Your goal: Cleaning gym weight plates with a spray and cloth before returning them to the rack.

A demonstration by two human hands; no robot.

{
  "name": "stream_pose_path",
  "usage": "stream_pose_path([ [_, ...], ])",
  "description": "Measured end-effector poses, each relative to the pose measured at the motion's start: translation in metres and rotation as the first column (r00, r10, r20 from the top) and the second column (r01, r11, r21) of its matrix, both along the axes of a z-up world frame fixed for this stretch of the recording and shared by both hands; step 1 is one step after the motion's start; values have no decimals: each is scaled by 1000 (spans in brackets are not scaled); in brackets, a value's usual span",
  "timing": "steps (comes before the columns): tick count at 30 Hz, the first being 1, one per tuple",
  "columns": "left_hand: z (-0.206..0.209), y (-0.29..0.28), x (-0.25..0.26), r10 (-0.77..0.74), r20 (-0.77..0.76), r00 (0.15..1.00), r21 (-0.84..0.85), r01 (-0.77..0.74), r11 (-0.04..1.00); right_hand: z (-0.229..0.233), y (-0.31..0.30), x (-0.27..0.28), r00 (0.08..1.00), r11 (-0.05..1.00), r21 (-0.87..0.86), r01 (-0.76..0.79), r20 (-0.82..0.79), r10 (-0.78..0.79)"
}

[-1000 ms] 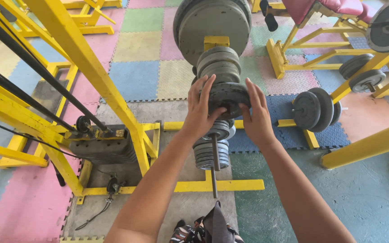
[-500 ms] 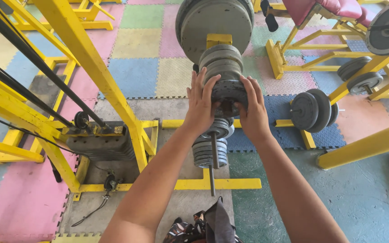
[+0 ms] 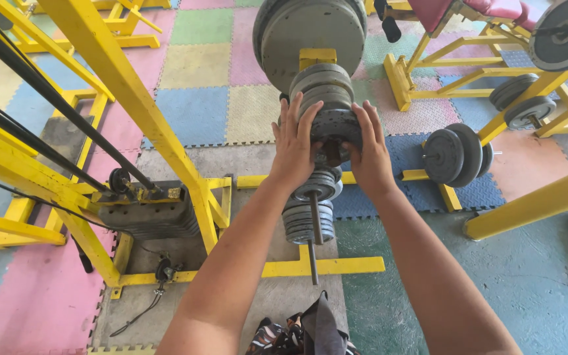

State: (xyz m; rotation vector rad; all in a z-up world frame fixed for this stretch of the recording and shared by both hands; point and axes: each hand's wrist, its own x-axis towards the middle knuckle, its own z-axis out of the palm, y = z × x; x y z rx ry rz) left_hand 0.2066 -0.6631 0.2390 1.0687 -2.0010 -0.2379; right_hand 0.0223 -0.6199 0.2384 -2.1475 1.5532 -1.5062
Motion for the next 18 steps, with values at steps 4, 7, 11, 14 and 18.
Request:
stream_pose_path([
  [4, -3, -4, -1, 17, -1, 1000, 10, -17, 1000, -2, -5, 2, 1000, 1000, -3, -1, -27, 1],
  [7, -1, -8, -1, 21, -14, 1000, 18, -21, 1000, -1, -8, 1, 999, 1000, -18, 11, -40, -12],
  [11, -2, -11, -1, 22, 8, 1000, 12, -22, 1000, 1, -9, 3, 1000, 1000, -8, -1, -26, 0],
  [14, -2, -13, -2, 25, 2, 1000, 2, -25, 1000, 2, -12, 4, 1000, 1000, -13, 1, -24, -1],
  [18, -1, -17, -1, 15, -4, 1000, 5, -15, 1000, 1, -16, 2, 999, 1000, -19, 6, -33, -6],
])
